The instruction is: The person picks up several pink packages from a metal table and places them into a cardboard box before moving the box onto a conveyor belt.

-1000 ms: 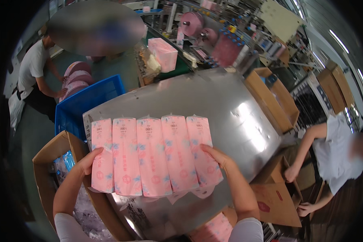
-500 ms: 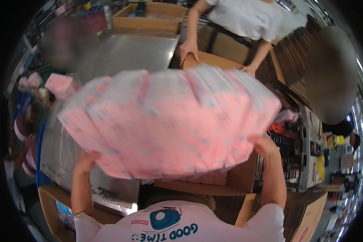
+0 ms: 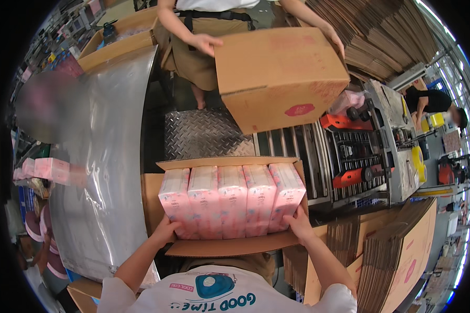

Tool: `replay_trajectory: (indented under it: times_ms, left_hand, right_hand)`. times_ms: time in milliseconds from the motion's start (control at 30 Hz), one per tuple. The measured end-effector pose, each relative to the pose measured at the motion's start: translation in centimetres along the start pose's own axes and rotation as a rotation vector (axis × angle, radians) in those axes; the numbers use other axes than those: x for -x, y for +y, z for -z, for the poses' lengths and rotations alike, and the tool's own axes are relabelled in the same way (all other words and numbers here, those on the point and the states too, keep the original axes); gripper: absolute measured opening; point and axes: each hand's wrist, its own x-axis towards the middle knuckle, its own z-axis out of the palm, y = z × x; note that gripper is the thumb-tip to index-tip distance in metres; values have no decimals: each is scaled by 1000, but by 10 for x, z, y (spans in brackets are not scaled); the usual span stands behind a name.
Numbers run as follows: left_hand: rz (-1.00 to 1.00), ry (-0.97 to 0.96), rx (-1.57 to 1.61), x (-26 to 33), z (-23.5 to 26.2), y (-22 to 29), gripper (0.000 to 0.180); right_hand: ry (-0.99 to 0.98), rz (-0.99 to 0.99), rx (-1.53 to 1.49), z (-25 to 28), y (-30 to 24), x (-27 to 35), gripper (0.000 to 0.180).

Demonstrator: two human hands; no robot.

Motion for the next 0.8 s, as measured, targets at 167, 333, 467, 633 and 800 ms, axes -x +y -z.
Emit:
replay_trajectory:
  times_ms: [167, 333, 467, 633, 800]
  left_hand:
    - [-689, 394, -1124, 33, -29, 71, 77]
    - [-496, 206, -1646, -17, -76, 70, 99]
    - [-117, -6, -1536, -83, -73, 84, 99]
    - [-345, -5, -1453, -78, -31, 46, 93]
    - [32, -197, -581, 63, -4, 55, 67]
  right_hand:
    - [227, 644, 947, -34, -67, 17, 87]
    - [-49, 194, 1145, -101, -58, -57, 111]
    - [-129, 47, 1222, -117, -47, -120, 115]
    - [-381, 321, 726, -62, -49, -130, 86]
    - [412, 759, 893, 40, -76, -44, 46]
